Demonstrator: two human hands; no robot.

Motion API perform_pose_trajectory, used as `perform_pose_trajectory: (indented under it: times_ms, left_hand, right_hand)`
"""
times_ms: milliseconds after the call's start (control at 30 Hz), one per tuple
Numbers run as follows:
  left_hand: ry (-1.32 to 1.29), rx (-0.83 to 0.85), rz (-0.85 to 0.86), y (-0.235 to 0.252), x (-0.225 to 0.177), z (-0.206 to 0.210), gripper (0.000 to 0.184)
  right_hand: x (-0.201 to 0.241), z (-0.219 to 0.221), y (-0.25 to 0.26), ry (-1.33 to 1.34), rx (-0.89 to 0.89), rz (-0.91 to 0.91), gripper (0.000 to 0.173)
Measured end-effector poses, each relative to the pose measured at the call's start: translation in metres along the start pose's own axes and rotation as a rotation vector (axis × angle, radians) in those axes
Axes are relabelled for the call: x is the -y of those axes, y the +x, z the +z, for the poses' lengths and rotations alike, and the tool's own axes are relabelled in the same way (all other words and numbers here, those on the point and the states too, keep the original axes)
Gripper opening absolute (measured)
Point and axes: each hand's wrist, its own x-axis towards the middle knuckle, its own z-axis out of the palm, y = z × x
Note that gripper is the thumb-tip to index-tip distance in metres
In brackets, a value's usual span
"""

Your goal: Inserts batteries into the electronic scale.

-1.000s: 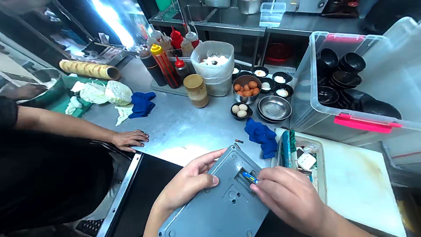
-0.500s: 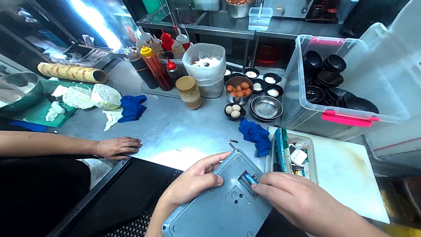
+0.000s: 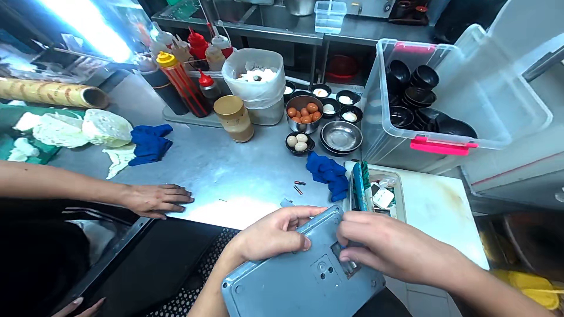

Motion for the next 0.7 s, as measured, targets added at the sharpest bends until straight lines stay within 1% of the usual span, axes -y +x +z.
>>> perform_pose_trajectory:
  times_ms: [133,167,233,300,367,433,533,633,700]
  left_hand:
    - [-0.002,-0.035,-0.045,0.001,-0.001,-0.002,0.059]
    - [-0.006,-0.038,-0.049,0.001,-0.001,-0.004,0.059]
    - [0.002,-0.049,-0.062,-0.002,-0.004,-0.006,0.059]
    - [0.021,-0.083,-0.092,-0.005,-0.007,-0.006,0.060]
    - [0.035,-0.109,-0.105,-0.007,-0.007,-0.008,0.060]
    - [0.045,-0.104,-0.088,-0.006,-0.005,-0.010,0.060]
    - [0.052,-0.092,-0.066,-0.005,-0.003,-0.013,0.061]
    - [0.039,-0.082,-0.065,-0.003,-0.002,-0.013,0.061]
    - [0.034,-0.080,-0.069,-0.002,-0.004,-0.012,0.062]
  right_hand:
    - [-0.008,0.005,-0.005,0.087,-0.112,0.039,0.029]
    - [-0.009,0.005,-0.007,0.156,-0.142,0.078,0.030]
    - [-0.010,0.003,-0.015,0.432,-0.215,0.208,0.032]
    - [-0.011,0.003,-0.024,0.811,-0.330,0.298,0.028]
    - [-0.012,0.006,-0.030,1.175,-0.416,0.308,0.025]
    - [-0.011,0.008,-0.035,1.357,-0.470,0.320,0.029]
    - [-0.008,0.014,-0.040,1.416,-0.536,0.309,0.036]
    - [-0.004,0.018,-0.043,1.416,-0.609,0.282,0.040]
    - [-0.003,0.020,-0.044,1.365,-0.641,0.267,0.043]
